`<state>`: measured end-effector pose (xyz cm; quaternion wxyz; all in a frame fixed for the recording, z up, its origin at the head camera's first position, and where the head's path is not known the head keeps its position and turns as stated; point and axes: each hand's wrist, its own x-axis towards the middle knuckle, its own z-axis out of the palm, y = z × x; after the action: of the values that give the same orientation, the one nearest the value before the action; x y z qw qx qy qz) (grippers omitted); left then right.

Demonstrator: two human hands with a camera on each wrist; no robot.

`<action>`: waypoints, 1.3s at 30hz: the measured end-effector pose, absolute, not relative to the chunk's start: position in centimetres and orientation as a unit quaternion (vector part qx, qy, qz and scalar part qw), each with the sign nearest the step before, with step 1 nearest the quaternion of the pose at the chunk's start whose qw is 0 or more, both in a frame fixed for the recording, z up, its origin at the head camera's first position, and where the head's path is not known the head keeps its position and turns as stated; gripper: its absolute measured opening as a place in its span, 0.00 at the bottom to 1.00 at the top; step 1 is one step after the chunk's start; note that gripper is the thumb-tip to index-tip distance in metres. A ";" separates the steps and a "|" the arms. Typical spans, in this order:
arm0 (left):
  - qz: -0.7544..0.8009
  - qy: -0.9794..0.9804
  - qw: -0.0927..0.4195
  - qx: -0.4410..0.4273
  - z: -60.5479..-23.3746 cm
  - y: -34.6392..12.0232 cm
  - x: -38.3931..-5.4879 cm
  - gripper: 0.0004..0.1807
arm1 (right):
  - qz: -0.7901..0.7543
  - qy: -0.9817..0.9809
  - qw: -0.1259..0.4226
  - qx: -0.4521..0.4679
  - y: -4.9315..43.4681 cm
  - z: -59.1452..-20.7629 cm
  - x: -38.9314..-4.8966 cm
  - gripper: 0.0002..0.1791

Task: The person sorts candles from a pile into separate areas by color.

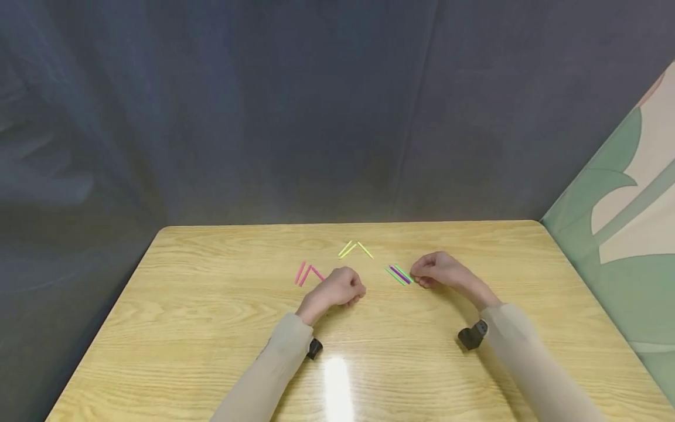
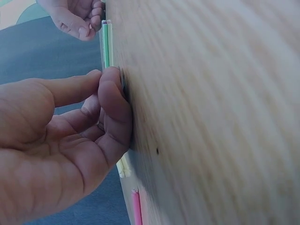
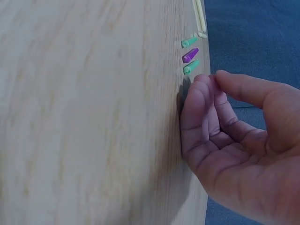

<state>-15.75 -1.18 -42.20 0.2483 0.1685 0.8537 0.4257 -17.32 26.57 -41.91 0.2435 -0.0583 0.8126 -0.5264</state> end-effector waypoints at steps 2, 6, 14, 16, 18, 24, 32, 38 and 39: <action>0.424 0.855 0.246 0.170 -42.1 -1.4 -15.8 0.16 | -0.529 0.810 0.244 -0.065 26.5 -41.9 -17.5 0.12; 0.424 0.855 0.239 0.179 -41.9 -1.7 -16.0 0.16 | -0.531 0.807 0.246 -0.078 26.3 -41.6 -17.9 0.13; 0.428 0.872 0.120 0.202 -40.5 -2.3 -16.4 0.13 | -0.449 0.875 0.124 -0.131 24.3 -39.9 -17.9 0.13; 0.423 0.880 0.078 0.200 -40.0 -2.3 -16.8 0.13 | -0.416 0.895 0.073 -0.142 23.5 -39.2 -17.6 0.13; 0.417 0.886 0.037 0.197 -39.7 -2.4 -17.1 0.12 | -0.392 0.906 0.028 -0.158 22.6 -38.7 -17.2 0.11; 0.399 0.896 -0.037 0.193 -39.6 -2.4 -17.2 0.12 | -0.327 0.918 -0.067 -0.216 20.1 -38.4 -15.9 0.12; 0.324 0.908 -0.120 0.235 -39.4 -2.6 -17.1 0.18 | -0.242 0.931 -0.128 -0.242 18.5 -38.2 -15.2 0.21; 0.233 0.934 -0.136 0.235 -39.1 -3.0 -17.1 0.24 | -0.212 0.938 -0.138 -0.238 18.0 -38.1 -15.5 0.26; 0.222 0.938 -0.131 0.231 -39.1 -3.1 -17.1 0.25 | -0.205 0.940 -0.136 -0.237 17.9 -38.1 -15.5 0.27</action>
<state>-17.15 -3.10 -39.07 -0.1306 0.2312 0.9381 0.2223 -15.53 17.85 -38.10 -0.1363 -0.2367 0.9398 -0.2052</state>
